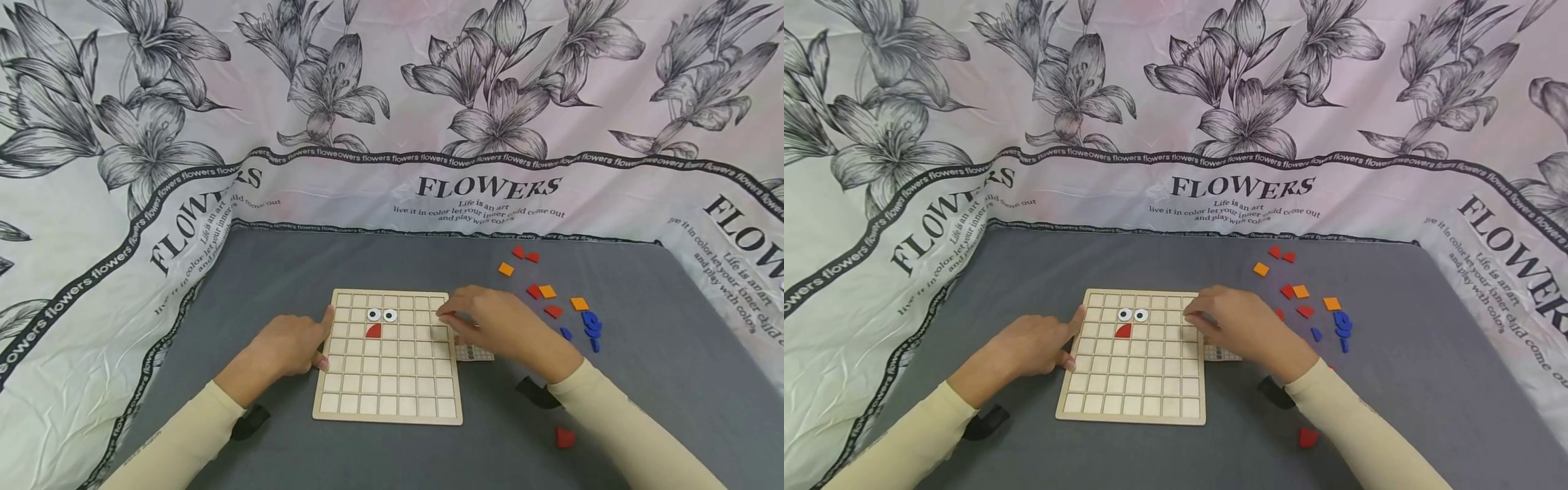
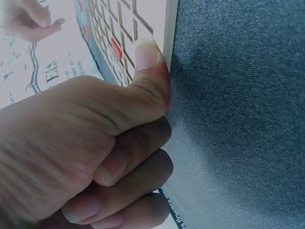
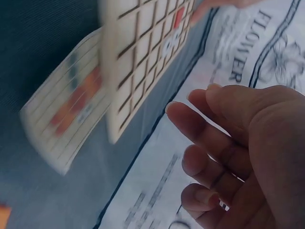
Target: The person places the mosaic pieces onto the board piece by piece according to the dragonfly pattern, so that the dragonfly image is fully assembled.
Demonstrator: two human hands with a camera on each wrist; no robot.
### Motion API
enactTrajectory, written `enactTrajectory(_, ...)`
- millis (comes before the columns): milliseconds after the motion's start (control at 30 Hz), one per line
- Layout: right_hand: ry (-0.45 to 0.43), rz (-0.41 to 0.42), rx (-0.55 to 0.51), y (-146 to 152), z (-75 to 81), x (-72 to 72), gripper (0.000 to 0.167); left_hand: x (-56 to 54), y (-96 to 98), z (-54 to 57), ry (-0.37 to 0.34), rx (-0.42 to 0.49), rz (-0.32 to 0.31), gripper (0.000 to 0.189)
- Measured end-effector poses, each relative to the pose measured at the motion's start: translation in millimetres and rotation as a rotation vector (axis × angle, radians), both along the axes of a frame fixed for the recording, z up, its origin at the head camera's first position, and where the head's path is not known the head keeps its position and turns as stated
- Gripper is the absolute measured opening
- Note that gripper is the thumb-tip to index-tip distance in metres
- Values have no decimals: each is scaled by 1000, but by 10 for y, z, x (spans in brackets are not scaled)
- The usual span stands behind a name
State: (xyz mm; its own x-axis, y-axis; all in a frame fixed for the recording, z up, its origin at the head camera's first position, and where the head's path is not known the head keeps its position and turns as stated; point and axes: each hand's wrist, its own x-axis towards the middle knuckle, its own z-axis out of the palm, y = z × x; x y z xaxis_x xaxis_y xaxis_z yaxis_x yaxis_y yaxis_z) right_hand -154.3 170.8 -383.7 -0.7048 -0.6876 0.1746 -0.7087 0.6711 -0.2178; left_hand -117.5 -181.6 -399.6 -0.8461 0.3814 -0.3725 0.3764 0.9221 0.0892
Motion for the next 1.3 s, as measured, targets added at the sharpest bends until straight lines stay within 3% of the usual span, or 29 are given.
enactTrajectory(433, -100, -159, -14, 750, 95, 130, 18, -3, 13, 22, -7, 5, 15, 97)
enactTrajectory(867, -110, -301, -26, 1306, -99, 192, 27, 5, 2, 27, -6, 4, 12, 97)
enactTrajectory(1033, -122, -374, -23, 1481, -151, 153, 32, 19, 3, 34, 6, 5, 9, 96)
enactTrajectory(1300, -78, -384, 1, 1711, -224, 15, 29, 23, 20, 27, -2, 0, 15, 96)
